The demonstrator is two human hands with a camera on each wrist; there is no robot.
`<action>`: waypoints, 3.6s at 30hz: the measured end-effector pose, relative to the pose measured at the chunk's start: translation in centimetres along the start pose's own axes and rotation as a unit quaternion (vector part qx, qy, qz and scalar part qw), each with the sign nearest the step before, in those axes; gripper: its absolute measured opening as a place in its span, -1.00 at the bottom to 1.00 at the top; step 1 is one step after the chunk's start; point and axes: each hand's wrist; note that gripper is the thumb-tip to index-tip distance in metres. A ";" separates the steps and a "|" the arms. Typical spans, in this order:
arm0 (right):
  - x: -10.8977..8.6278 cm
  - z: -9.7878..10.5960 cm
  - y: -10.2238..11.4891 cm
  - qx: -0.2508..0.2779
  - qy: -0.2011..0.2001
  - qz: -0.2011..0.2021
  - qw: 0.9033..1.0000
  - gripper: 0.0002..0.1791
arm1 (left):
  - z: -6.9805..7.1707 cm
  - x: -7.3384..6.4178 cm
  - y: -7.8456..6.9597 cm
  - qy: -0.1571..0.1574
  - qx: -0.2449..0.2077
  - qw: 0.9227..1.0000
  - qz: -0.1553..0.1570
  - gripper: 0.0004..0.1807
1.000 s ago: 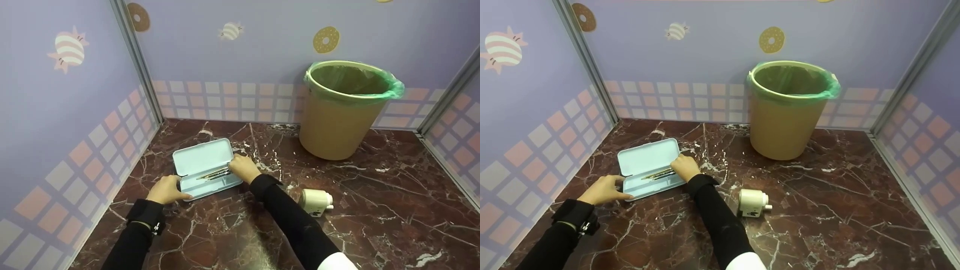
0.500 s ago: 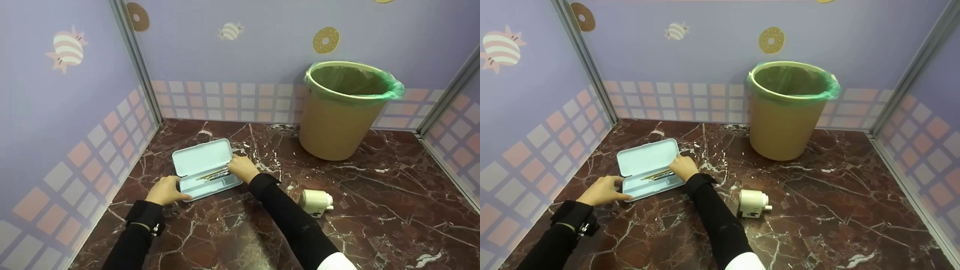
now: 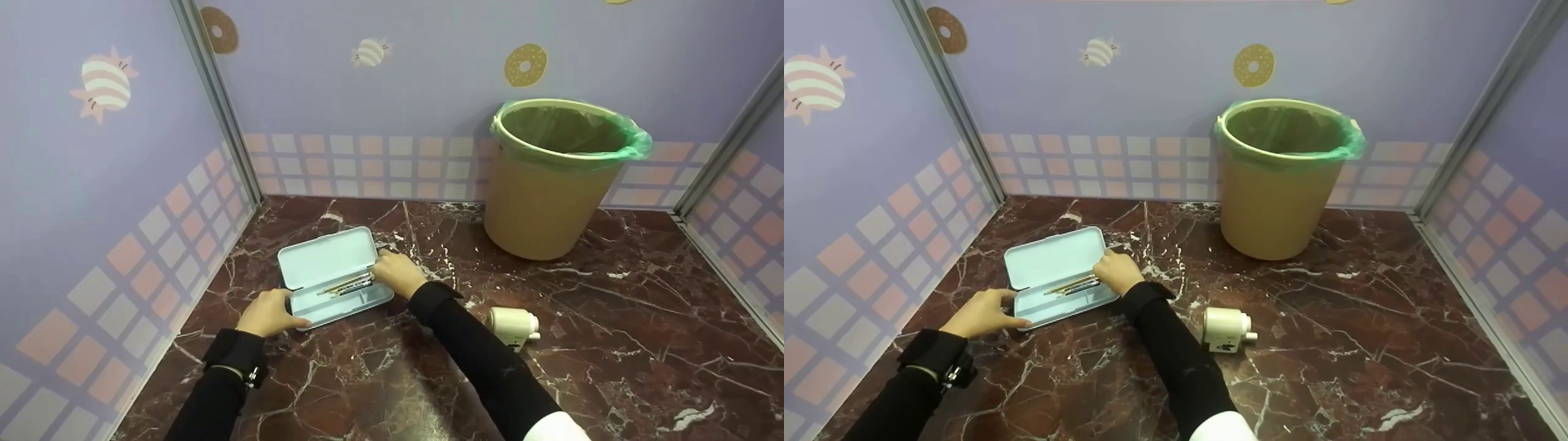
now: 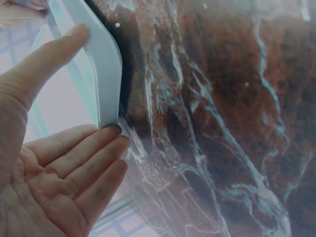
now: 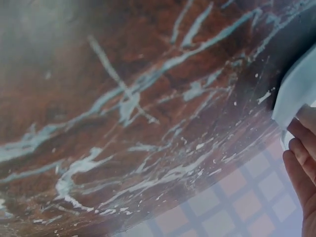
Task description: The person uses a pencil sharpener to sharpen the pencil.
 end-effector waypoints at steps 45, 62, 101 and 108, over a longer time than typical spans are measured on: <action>-18.1 14.7 -6.2 0.208 0.086 -0.087 0.971 -0.47 | -4.6 -0.2 -17.4 -0.025 0.023 0.982 -0.185 -0.11; -24.3 12.8 -6.9 0.256 0.077 -0.143 0.953 -0.49 | -7.3 0.8 -20.7 -0.003 0.065 0.966 -0.251 -0.10; -21.9 13.9 -2.7 0.323 -0.111 -0.326 0.881 -0.52 | -9.6 0.2 -26.0 -0.121 -0.025 0.969 -0.213 -0.28; -21.9 13.9 -2.8 0.341 -0.099 -0.327 0.876 -0.51 | -9.4 0.4 -25.8 -0.106 -0.030 0.970 -0.215 -0.30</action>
Point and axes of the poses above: each hand's wrist, its own x-axis towards the middle knuckle, its own z-axis out of the back of the hand, y = z × x, and after that the axes turned 9 degrees about x, right-handed
